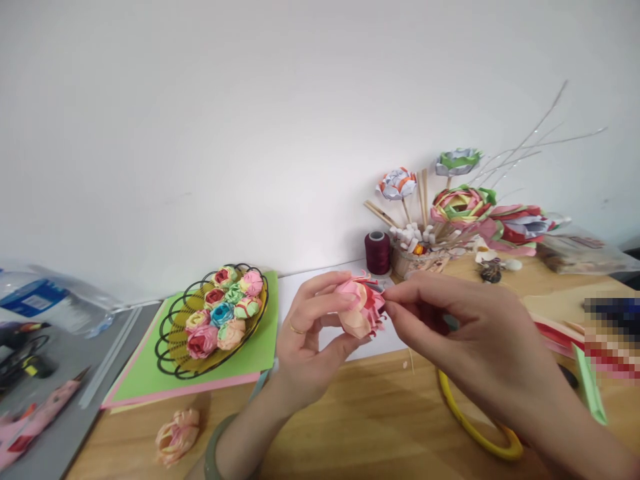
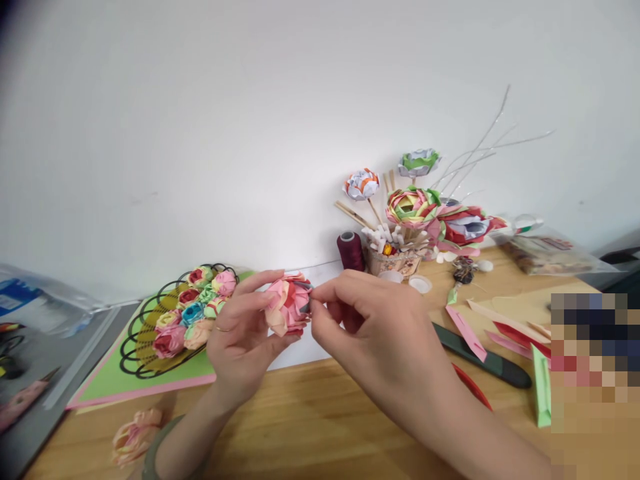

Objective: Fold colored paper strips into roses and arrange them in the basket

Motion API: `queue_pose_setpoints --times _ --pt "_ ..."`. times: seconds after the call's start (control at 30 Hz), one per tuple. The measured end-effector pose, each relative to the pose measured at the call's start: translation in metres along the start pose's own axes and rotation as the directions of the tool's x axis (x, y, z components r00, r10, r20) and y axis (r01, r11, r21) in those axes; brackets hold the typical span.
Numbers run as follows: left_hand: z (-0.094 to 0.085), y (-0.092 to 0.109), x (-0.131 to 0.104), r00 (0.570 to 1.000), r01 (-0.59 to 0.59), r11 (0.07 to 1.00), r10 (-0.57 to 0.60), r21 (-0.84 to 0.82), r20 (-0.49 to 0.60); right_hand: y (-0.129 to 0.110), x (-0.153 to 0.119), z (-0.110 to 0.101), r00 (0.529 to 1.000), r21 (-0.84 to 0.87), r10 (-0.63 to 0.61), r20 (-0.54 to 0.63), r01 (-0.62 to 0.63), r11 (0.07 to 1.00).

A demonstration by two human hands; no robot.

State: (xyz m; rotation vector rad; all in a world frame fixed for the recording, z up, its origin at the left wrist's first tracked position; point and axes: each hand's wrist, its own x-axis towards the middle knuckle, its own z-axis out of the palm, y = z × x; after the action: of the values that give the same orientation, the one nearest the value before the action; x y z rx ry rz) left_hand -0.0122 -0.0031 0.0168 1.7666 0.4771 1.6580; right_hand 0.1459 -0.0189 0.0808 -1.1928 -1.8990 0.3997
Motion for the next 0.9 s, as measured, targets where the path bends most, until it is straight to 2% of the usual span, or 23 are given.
queue_pose_setpoints --times 0.17,0.23,0.3,0.5,0.7,0.9 --pt "0.001 0.000 -0.002 1.000 -0.007 0.998 0.007 0.059 -0.008 0.000 -0.005 0.005 0.979 -0.209 -0.151 -0.134 0.121 0.970" --pt "0.000 -0.001 -0.003 0.999 -0.035 0.995 0.036 0.094 -0.005 -0.001 -0.006 0.005 0.970 -0.253 -0.189 -0.150 0.147 0.956" --pt "-0.001 -0.001 -0.002 0.997 -0.074 0.991 0.073 0.109 0.010 -0.001 -0.005 0.002 0.981 -0.183 -0.158 -0.115 0.136 0.974" --pt "-0.002 -0.001 0.001 0.992 -0.125 0.987 0.125 0.101 0.012 0.003 0.003 -0.005 0.998 0.139 0.021 0.051 -0.028 0.990" --pt "-0.003 -0.002 0.000 0.994 -0.104 0.992 0.102 0.075 0.030 0.006 0.004 -0.008 0.987 0.192 0.056 0.153 -0.085 0.978" --pt "-0.004 -0.002 -0.001 0.996 -0.085 0.993 0.082 0.078 0.047 0.010 0.005 -0.010 0.964 0.264 0.141 0.228 -0.200 0.944"
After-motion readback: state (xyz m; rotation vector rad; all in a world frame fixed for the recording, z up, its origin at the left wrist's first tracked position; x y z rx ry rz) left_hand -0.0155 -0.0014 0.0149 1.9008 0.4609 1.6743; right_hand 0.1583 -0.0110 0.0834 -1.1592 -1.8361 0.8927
